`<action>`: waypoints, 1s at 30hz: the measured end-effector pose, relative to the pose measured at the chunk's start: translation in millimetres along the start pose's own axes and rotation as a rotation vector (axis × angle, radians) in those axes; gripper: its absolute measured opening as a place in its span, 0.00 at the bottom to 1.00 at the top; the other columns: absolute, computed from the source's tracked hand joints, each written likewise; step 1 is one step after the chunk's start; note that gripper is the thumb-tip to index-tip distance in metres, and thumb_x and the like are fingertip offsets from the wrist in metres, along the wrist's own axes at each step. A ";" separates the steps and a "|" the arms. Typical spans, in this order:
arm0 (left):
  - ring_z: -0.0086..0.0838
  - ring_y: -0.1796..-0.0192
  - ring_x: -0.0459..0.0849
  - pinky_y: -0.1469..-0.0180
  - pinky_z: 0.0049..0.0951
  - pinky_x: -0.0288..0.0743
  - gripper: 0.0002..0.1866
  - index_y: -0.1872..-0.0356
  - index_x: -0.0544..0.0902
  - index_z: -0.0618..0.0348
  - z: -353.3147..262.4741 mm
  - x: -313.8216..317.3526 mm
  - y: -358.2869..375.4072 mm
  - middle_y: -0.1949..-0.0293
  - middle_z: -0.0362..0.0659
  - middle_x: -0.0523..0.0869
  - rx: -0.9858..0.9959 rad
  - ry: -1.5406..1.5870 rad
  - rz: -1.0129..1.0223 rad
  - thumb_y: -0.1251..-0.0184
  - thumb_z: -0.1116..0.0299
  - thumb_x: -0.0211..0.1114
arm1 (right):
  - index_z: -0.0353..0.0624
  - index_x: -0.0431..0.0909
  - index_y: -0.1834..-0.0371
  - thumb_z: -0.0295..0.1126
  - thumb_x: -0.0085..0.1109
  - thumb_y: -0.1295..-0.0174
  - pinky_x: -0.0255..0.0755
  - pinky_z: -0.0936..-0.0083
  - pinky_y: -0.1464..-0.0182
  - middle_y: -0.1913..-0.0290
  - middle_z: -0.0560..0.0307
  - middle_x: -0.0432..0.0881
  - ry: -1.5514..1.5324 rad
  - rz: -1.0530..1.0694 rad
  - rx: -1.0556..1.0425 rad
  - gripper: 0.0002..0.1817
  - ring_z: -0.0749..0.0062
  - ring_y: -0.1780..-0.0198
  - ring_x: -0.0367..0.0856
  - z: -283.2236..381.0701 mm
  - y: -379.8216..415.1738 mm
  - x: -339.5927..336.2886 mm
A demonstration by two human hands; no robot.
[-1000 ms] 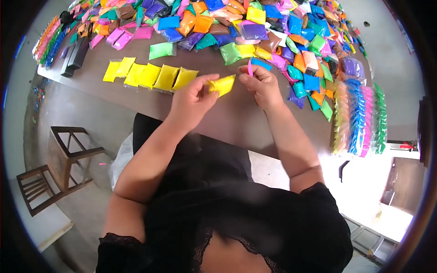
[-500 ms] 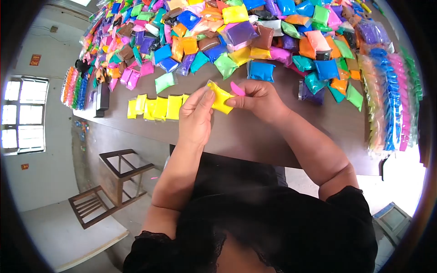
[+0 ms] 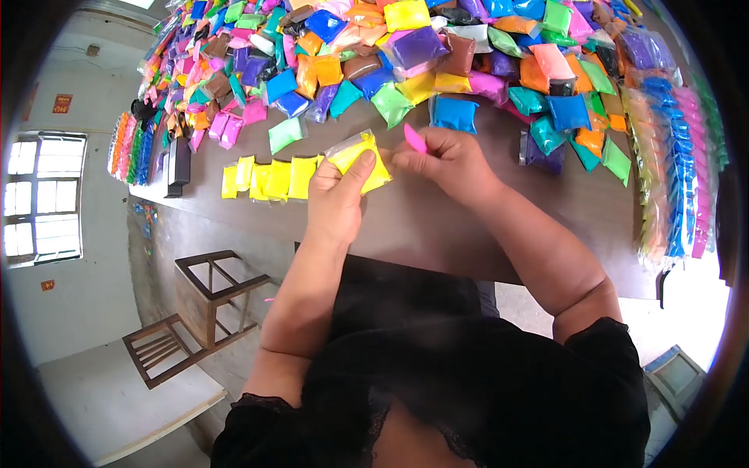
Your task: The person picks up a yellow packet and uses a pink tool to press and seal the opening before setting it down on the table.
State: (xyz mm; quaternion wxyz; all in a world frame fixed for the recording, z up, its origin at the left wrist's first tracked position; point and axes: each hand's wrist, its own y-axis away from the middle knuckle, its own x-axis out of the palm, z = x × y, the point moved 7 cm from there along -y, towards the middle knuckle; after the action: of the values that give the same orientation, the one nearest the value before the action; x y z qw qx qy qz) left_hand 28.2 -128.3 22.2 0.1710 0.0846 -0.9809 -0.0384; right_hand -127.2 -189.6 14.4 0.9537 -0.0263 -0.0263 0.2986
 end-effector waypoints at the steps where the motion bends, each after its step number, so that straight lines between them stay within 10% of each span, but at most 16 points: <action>1: 0.27 0.51 0.87 0.45 0.29 0.79 0.16 0.41 0.79 0.64 -0.6 -2.1 1.8 0.53 0.45 0.89 -0.003 0.005 -0.001 0.26 0.71 0.65 | 0.40 0.85 0.50 0.33 0.68 0.32 0.70 0.83 0.61 0.67 0.71 0.79 0.003 0.001 0.005 0.12 0.87 0.63 0.75 2.2 -0.5 -0.7; 7: 0.24 0.57 0.87 0.52 0.26 0.81 0.14 0.46 0.82 0.63 10.2 13.1 10.7 0.57 0.41 0.88 -0.075 -0.182 0.149 0.27 0.70 0.68 | 0.37 0.85 0.57 0.35 0.68 0.31 0.74 0.81 0.58 0.65 0.63 0.84 -0.364 0.176 0.132 0.11 0.84 0.62 0.79 -1.9 0.4 10.2; 30: 0.19 0.52 0.84 0.49 0.21 0.76 0.15 0.46 0.84 0.67 3.1 0.9 11.1 0.54 0.39 0.88 -0.007 -0.120 0.057 0.24 0.66 0.65 | 0.37 0.85 0.61 0.39 0.67 0.31 0.65 0.82 0.68 0.71 0.69 0.77 -0.157 0.100 0.219 0.13 0.87 0.68 0.71 -7.2 2.2 -1.5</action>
State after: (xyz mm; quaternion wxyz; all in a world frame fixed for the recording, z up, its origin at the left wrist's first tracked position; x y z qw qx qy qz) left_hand 24.7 -117.4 20.8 0.1131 0.0537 -0.9913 -0.0418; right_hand -129.2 -188.8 7.0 0.9298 0.0998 -0.0668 0.3480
